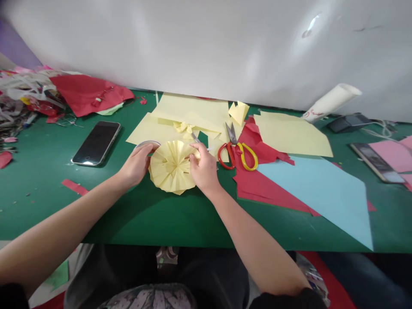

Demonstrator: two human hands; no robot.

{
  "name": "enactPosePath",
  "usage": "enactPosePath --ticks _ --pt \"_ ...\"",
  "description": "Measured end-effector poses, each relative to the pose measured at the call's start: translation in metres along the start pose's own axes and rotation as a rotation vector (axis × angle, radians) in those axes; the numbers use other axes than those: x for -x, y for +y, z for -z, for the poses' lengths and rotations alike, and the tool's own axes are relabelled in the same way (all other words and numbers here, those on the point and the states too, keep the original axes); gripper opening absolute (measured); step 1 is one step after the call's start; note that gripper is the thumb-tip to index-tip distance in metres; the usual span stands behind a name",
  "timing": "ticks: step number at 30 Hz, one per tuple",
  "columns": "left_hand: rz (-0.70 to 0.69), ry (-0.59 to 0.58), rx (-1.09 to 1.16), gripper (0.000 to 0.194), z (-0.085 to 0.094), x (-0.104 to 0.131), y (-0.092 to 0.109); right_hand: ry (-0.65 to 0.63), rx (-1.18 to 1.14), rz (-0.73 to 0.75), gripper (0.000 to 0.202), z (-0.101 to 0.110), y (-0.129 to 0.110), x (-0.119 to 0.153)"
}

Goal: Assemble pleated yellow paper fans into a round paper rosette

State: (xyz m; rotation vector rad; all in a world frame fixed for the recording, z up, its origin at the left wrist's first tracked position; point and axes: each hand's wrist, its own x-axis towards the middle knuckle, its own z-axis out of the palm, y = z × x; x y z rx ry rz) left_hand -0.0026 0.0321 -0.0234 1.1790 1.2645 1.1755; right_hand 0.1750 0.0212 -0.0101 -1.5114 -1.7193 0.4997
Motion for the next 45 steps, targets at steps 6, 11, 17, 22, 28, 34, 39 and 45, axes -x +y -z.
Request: enactPosePath --ticks 6,11,17,22,28,34,39,45 --pt "0.057 -0.058 0.150 0.028 -0.002 0.002 -0.004 0.061 0.002 0.057 0.024 -0.004 0.001 0.001" --pt "0.025 -0.031 0.163 0.027 -0.002 0.001 -0.009 0.051 0.038 0.134 0.030 -0.005 0.001 0.003" --pt "0.059 0.039 0.227 0.025 -0.004 0.000 -0.012 0.106 0.098 0.195 0.033 -0.007 0.003 0.002" --pt "0.090 0.081 0.363 0.020 -0.010 0.006 -0.008 0.144 0.093 0.223 0.033 -0.007 0.005 0.001" --pt "0.033 0.087 0.418 0.020 -0.015 0.012 -0.005 0.165 0.102 0.225 0.032 -0.006 0.004 0.001" --pt "0.014 0.036 0.328 0.015 -0.014 0.014 -0.009 0.172 0.136 0.244 0.032 -0.009 0.006 0.002" --pt "0.038 0.026 0.170 0.017 -0.016 0.017 -0.009 0.173 0.187 0.245 0.029 -0.013 0.008 0.005" --pt "-0.009 0.034 -0.014 0.027 -0.016 0.016 -0.011 0.143 0.251 0.288 0.027 -0.016 0.007 0.008"
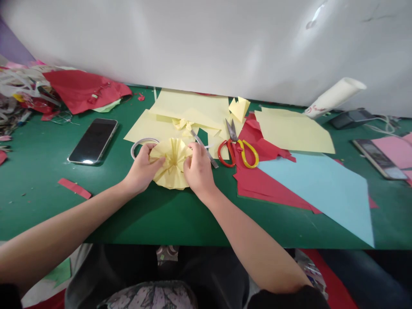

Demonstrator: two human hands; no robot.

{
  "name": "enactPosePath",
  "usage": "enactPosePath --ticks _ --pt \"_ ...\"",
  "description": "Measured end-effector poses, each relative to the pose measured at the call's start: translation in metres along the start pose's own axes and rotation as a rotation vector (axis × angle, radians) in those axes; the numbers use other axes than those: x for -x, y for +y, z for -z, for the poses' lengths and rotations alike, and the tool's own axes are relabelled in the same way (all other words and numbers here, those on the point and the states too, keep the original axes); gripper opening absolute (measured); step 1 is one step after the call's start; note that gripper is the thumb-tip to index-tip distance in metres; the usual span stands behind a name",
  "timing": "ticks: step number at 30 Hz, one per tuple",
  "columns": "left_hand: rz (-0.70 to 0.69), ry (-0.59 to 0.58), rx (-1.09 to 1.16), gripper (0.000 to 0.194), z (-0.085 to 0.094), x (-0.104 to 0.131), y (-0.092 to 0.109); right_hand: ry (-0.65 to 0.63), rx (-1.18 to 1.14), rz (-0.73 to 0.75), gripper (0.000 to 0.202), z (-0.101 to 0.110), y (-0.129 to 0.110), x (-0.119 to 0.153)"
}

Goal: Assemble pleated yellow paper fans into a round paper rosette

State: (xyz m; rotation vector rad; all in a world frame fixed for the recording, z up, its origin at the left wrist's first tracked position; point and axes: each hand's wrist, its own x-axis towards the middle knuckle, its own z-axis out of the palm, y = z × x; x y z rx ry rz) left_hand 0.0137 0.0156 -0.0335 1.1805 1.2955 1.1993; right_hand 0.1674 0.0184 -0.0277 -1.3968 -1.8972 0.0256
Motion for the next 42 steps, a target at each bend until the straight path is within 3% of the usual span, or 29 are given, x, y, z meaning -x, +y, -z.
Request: enactPosePath --ticks 8,14,18,21,23,26,30,37,42 --pt "-0.185 0.031 -0.304 0.030 0.005 0.000 0.009 -0.051 0.006 -0.033 0.030 0.009 -0.006 -0.002" --pt "-0.384 0.077 -0.429 0.032 0.007 0.001 0.014 -0.002 -0.001 -0.075 0.051 0.015 -0.007 -0.008" --pt "-0.417 0.047 -0.321 0.033 0.007 0.001 0.014 -0.068 -0.150 -0.224 0.060 0.022 -0.007 -0.013" --pt "-0.420 0.005 -0.168 0.037 0.007 0.002 0.013 -0.204 -0.330 -0.371 0.052 0.028 -0.009 -0.016" --pt "-0.417 -0.020 -0.112 0.040 0.007 0.002 0.013 -0.221 -0.377 -0.390 0.039 0.029 -0.010 -0.017" --pt "-0.392 -0.020 -0.090 0.048 0.006 0.004 0.012 -0.161 -0.363 -0.339 0.026 0.028 -0.012 -0.017" --pt "-0.350 -0.003 -0.107 0.058 0.005 0.006 0.012 -0.033 -0.302 -0.259 0.037 0.024 -0.016 -0.014" --pt "-0.309 0.089 -0.149 0.058 0.006 0.006 0.017 0.066 -0.206 -0.120 0.032 0.016 -0.019 -0.004" --pt "-0.342 0.046 -0.264 0.058 0.015 0.006 0.030 0.142 -0.087 0.080 0.032 0.016 -0.014 0.002"
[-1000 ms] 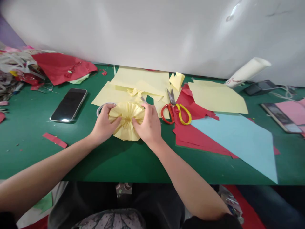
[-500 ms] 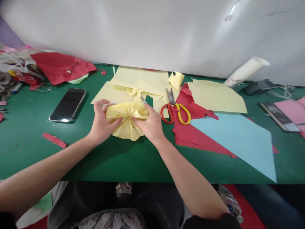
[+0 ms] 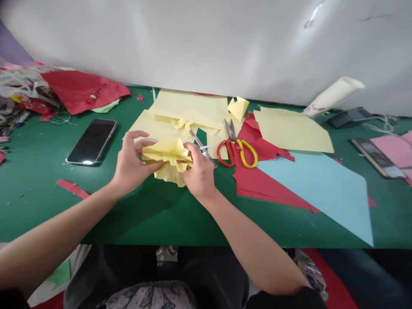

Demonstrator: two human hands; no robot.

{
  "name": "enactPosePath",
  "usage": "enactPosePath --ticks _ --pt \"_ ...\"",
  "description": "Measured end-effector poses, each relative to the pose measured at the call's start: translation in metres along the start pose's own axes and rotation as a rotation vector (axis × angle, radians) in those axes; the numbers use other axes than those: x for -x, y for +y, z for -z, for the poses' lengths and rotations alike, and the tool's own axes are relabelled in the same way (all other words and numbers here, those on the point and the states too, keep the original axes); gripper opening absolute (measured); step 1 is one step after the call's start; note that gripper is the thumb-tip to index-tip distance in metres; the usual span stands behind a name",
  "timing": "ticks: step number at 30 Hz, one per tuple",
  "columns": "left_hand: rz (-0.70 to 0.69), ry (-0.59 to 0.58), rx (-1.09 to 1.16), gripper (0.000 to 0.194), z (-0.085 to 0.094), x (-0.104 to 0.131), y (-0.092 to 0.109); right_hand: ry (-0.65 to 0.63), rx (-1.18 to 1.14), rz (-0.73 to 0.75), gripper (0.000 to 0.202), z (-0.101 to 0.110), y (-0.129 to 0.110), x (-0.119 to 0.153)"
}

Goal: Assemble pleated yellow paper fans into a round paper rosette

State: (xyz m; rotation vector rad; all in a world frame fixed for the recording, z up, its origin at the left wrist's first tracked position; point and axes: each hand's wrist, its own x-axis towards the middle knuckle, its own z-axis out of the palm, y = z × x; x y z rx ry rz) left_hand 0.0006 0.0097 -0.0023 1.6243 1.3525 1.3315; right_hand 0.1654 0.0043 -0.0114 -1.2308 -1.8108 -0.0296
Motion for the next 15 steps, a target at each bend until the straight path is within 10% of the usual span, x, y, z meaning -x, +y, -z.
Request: enactPosePath --ticks 6,15 --pt "-0.154 -0.064 -0.142 0.051 0.011 0.001 0.009 0.097 0.033 0.272 0.030 0.005 -0.005 0.001" --pt "-0.282 0.051 -0.089 0.029 0.010 0.002 0.012 0.004 -0.252 0.228 0.035 0.011 -0.009 -0.004"
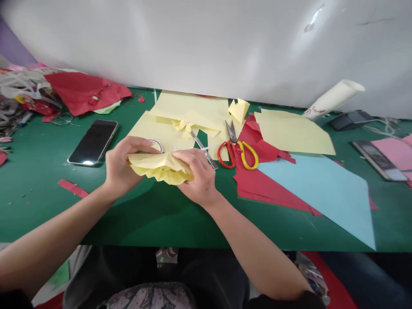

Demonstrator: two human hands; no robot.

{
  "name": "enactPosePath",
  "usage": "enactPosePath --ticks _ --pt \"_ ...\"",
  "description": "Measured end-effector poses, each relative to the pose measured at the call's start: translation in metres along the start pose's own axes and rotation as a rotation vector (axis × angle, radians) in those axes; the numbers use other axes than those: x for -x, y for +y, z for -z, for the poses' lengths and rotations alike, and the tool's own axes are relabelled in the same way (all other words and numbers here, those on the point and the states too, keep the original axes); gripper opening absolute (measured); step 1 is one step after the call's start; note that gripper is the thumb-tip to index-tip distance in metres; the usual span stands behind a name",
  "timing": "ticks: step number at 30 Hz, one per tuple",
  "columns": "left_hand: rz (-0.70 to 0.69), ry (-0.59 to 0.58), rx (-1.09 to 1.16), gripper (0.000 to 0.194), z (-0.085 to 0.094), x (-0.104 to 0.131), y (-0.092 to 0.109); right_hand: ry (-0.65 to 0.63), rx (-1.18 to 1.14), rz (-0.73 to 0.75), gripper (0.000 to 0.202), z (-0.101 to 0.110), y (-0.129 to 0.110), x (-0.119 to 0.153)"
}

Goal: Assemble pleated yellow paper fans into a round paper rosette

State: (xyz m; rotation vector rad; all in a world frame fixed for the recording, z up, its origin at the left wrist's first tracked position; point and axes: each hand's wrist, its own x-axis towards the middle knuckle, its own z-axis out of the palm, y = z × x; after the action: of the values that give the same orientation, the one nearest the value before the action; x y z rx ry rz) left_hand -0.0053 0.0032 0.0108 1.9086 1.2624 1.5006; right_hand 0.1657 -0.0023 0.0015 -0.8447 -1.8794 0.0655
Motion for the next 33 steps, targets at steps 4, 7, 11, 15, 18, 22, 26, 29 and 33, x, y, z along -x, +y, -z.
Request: enactPosePath --ticks 4,7,11,15,18,22,26,29,33 --pt "-0.013 -0.029 0.062 0.025 0.001 0.000 -0.001 -0.002 -0.036 -0.144 0.035 0.005 0.000 -0.004" --pt "-0.092 -0.073 0.092 0.019 -0.001 0.002 -0.003 -0.010 0.015 -0.168 0.030 0.008 0.000 -0.005" --pt "-0.145 -0.129 0.154 0.015 -0.003 0.003 -0.004 0.043 0.142 -0.092 0.020 0.010 -0.003 -0.005" --pt "-0.158 -0.247 0.286 0.021 0.000 0.002 -0.004 0.062 0.251 -0.039 0.012 0.012 0.000 -0.005" --pt "-0.065 -0.350 0.517 0.037 0.003 -0.001 -0.007 0.084 0.236 -0.103 0.011 0.011 0.004 -0.007" --pt "0.320 -0.340 0.784 0.051 -0.002 -0.005 -0.006 0.015 0.164 -0.278 0.020 0.009 0.001 -0.011" --pt "0.684 -0.606 0.962 0.045 -0.011 -0.005 0.001 -0.132 0.069 -0.383 0.026 0.005 -0.010 -0.012" --pt "0.971 -0.631 1.081 0.038 -0.017 -0.001 0.004 -0.116 0.144 -0.391 0.040 0.000 -0.012 -0.008" --pt "1.101 -0.558 1.083 0.036 -0.019 0.003 0.007 0.042 0.394 -0.174 0.063 -0.006 -0.007 -0.003"
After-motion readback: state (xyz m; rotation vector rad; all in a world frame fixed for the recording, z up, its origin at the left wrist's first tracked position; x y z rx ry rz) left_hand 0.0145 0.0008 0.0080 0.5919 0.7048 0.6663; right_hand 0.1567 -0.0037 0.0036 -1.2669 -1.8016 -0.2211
